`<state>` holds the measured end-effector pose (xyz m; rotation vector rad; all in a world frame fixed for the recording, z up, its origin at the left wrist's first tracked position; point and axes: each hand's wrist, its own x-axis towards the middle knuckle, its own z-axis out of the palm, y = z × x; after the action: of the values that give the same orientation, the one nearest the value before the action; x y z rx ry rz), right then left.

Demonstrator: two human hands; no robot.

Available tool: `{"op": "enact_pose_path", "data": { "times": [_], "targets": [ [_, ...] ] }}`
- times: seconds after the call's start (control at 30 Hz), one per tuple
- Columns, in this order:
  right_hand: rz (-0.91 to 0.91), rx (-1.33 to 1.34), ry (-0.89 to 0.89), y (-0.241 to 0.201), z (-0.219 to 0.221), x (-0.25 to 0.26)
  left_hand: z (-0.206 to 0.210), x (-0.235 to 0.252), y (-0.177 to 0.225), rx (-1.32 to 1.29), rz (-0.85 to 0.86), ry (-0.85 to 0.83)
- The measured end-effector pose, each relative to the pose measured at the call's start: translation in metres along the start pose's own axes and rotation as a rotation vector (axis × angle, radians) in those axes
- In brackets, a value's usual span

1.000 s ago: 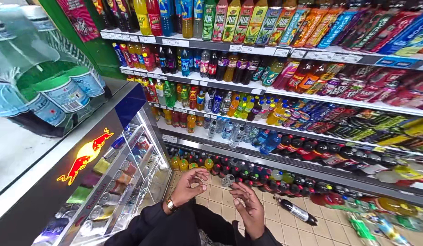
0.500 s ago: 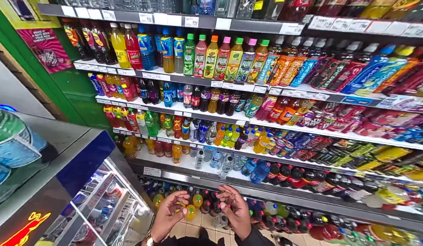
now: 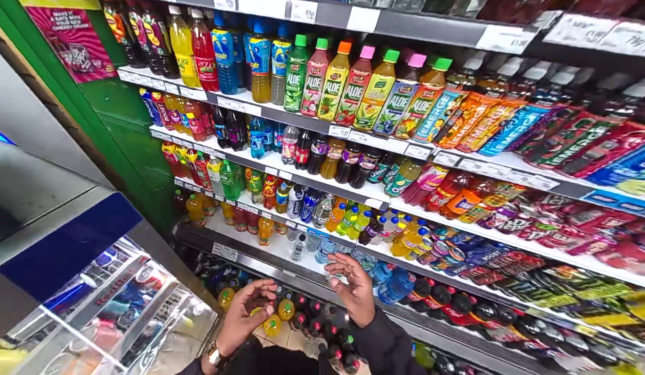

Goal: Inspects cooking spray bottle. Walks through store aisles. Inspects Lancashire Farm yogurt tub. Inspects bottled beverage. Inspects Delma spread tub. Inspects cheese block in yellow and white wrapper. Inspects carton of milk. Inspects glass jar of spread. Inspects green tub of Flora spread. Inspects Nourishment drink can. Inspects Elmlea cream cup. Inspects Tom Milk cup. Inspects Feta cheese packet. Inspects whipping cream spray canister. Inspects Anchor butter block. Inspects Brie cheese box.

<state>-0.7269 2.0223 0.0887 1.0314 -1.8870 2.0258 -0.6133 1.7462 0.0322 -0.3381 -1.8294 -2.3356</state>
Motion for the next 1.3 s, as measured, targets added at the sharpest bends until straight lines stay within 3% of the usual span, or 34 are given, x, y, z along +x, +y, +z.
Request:
{"op": "enact_pose_path", "data": {
  "times": [0.3,0.53,0.73,1.0,1.3],
  "targets": [
    [0.023,0.02,-0.035,0.018,0.012,0.02,-0.013,0.034,0.003,0.013,0.014,0.016],
    [0.104,0.082,-0.042,0.031,0.048,-0.007,-0.037,0.039,0.014,0.059,0.034,-0.011],
    [0.169,0.138,-0.142,0.032,0.056,-0.031,-0.03,0.02,0.02,0.094,0.03,0.051],
    [0.263,0.322,-0.353,0.045,0.067,-0.057,-0.002,-0.055,0.027,0.193,0.02,0.317],
    [0.293,0.588,-0.771,0.029,0.17,-0.074,0.014,-0.193,0.066,0.315,0.059,0.779]
  ]
}}
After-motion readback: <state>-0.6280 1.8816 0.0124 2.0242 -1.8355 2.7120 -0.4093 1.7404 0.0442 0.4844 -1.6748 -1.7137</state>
